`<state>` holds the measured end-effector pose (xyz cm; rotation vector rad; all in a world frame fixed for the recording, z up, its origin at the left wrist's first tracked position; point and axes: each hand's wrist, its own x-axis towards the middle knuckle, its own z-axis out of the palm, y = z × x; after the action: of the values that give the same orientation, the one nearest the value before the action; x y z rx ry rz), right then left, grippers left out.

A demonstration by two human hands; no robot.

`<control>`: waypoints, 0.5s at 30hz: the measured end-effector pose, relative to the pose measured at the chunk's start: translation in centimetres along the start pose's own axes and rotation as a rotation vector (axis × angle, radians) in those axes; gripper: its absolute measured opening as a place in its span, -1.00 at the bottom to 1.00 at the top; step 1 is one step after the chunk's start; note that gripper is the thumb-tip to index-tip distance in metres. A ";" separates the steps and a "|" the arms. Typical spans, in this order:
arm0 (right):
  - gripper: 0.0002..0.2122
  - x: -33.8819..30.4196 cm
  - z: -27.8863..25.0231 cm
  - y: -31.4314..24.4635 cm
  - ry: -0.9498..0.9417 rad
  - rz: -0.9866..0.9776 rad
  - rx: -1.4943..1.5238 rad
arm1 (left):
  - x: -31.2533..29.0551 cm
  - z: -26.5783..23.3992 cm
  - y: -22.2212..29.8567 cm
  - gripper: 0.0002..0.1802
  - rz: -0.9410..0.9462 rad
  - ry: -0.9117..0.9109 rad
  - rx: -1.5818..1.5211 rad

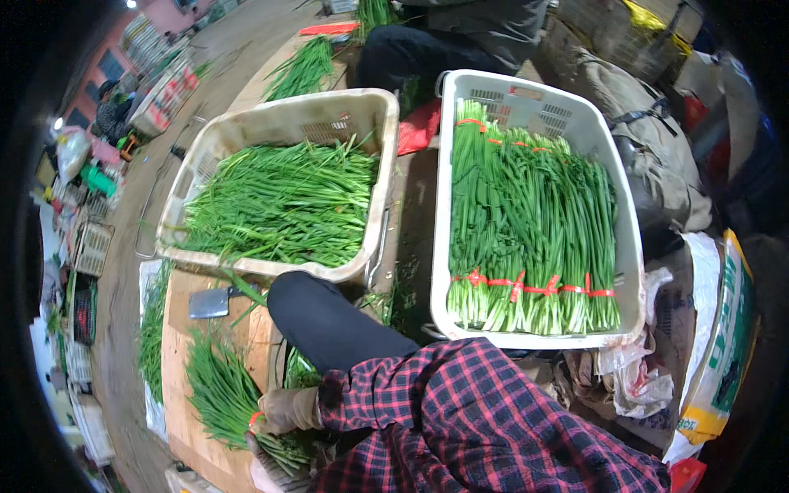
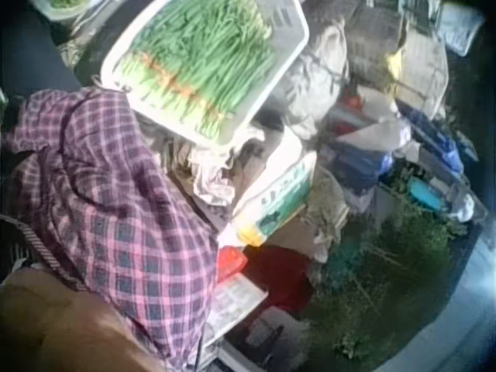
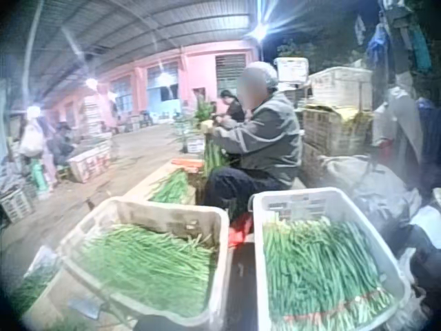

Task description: The person bundles chives by hand with a red tie and trims the roots using a cleaver on a wooden board. They place finished bundles into a plastic crate and retrieve more chives from a bulk container to repeat the process.

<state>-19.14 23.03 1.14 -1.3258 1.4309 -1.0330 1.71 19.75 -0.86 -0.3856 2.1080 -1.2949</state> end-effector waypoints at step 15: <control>-0.37 -11.5 -12.5 -6.6 0.267 -0.012 0.146 | 6.6 -10.4 -7.6 -0.46 -0.084 -0.058 3.111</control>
<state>-29.40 34.01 11.39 -1.1241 1.5103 -1.3357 -10.55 19.79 6.79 0.8049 -1.4028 -2.3293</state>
